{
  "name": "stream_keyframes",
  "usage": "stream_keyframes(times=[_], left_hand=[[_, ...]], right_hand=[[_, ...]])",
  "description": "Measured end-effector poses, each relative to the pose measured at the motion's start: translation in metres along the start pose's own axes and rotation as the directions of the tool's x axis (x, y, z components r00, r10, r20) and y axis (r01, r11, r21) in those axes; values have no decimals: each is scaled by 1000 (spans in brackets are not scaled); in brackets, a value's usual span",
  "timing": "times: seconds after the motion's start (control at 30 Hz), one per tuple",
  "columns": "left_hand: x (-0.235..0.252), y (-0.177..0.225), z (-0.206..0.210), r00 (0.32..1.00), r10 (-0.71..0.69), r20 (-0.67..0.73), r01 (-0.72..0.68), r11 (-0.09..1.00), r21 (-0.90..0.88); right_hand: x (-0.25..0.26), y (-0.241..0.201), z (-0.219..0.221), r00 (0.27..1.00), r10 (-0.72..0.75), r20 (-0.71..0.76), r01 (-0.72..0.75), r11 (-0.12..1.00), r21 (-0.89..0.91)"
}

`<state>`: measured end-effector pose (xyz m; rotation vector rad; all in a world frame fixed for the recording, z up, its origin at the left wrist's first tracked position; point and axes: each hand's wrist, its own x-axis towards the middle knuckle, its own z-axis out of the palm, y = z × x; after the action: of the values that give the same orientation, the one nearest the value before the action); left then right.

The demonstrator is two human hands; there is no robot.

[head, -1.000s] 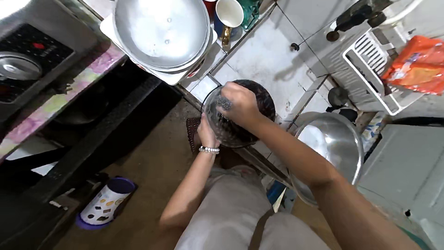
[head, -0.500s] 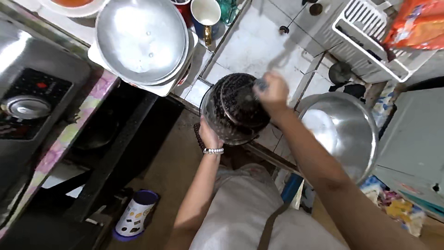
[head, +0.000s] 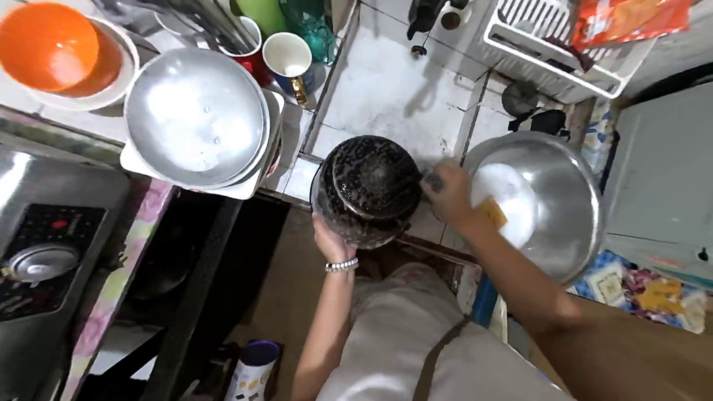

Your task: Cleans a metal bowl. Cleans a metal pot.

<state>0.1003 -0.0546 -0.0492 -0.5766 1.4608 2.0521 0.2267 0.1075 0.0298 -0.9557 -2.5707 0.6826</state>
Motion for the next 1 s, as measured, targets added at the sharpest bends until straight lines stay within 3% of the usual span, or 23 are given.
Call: stream_keyframes(times=[0.17,0.2,0.3,0.37,0.43,0.47,0.53,0.63,0.73,0.83,0.93,1.0], left_hand=[[10,6,-1,998,62,28,-63,997,37],[10,6,-1,997,64,47,-66,997,42],[7,7,-1,996,70,51,-74,994,78],[7,11,0,995,86,56,-91,991,99],[8,15,3,995,88,47,-93,989,113],[7,18,3,996,83,30,-86,988,125],[5,23,6,998,62,28,-65,987,145],[12,30,8,992,32,123,-47,992,119],[18,32,14,990,31,134,-44,995,95],[21,30,26,987,39,154,-52,995,83],[27,27,35,982,38,184,-54,995,82],[30,23,37,981,46,190,-65,993,94]], right_hand=[[-33,-43,44,921,-124,-368,193,969,157],[-31,-40,42,934,-87,-346,158,970,185],[-10,-9,22,977,167,-129,-135,965,225],[-9,-7,27,969,169,-180,-118,958,262],[-16,-30,32,967,49,-252,35,947,320],[-15,-42,28,979,14,-203,58,937,346],[11,-44,6,998,64,13,-64,908,414],[93,5,-16,953,284,102,-285,732,620],[168,38,-31,913,387,127,-339,550,764],[212,32,-37,867,473,158,-372,401,837],[228,18,-37,835,544,85,-362,426,829],[227,7,-49,830,557,39,-425,586,689]])
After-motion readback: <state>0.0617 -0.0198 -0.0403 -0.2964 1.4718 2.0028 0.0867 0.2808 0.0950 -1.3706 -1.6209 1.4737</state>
